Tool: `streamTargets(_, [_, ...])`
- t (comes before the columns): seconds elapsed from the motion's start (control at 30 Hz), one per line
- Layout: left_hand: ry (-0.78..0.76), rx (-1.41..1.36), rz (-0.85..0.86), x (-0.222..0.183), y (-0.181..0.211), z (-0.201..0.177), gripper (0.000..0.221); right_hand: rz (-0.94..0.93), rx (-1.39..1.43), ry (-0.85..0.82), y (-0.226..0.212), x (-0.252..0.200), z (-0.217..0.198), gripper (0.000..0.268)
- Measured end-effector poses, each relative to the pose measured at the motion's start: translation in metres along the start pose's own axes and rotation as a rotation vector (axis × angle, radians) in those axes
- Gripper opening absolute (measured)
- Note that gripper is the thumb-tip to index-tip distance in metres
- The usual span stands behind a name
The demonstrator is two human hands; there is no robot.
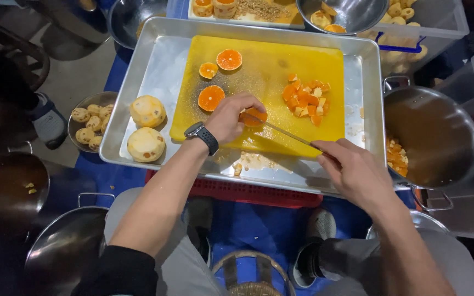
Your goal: Peeling and dicing oranges on a cutting board in a food preparation environment.
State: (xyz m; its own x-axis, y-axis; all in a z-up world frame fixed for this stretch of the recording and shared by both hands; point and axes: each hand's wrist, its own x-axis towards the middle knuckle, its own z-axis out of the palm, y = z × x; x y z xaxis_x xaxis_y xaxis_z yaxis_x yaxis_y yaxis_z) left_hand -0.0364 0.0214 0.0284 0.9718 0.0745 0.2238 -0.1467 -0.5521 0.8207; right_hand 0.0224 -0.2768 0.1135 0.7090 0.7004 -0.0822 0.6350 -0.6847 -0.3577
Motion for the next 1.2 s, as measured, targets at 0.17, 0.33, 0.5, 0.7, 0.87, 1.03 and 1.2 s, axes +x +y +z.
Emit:
streamTargets(0.17, [-0.026,0.036,0.027,0.002,0.004,-0.005,0.061,0.012,-0.060,-0.069,-0.007,-0.005,-0.005,0.030])
streamTargets(0.33, [-0.028,-0.029,0.020,0.002,0.002,-0.001,0.060,0.019,-0.066,-0.014,0.006,0.000,0.001,0.031])
streamTargets(0.5, [-0.059,0.046,0.024,0.005,0.002,-0.005,0.061,-0.003,-0.083,-0.060,0.001,-0.002,-0.002,0.030])
streamTargets(0.7, [-0.079,0.057,0.045,0.008,-0.001,-0.004,0.063,0.010,-0.069,-0.025,0.004,-0.003,-0.004,0.031])
streamTargets(0.87, [-0.095,0.028,0.008,0.007,-0.001,-0.005,0.067,0.070,-0.097,-0.042,0.013,-0.004,0.004,0.031])
streamTargets(1.03, [-0.082,0.071,0.006,0.006,0.001,-0.007,0.064,0.065,-0.082,-0.118,0.002,-0.003,-0.005,0.032])
streamTargets(1.2, [-0.069,0.058,-0.003,0.004,0.002,-0.008,0.063,0.063,-0.071,-0.111,0.005,-0.004,-0.003,0.033])
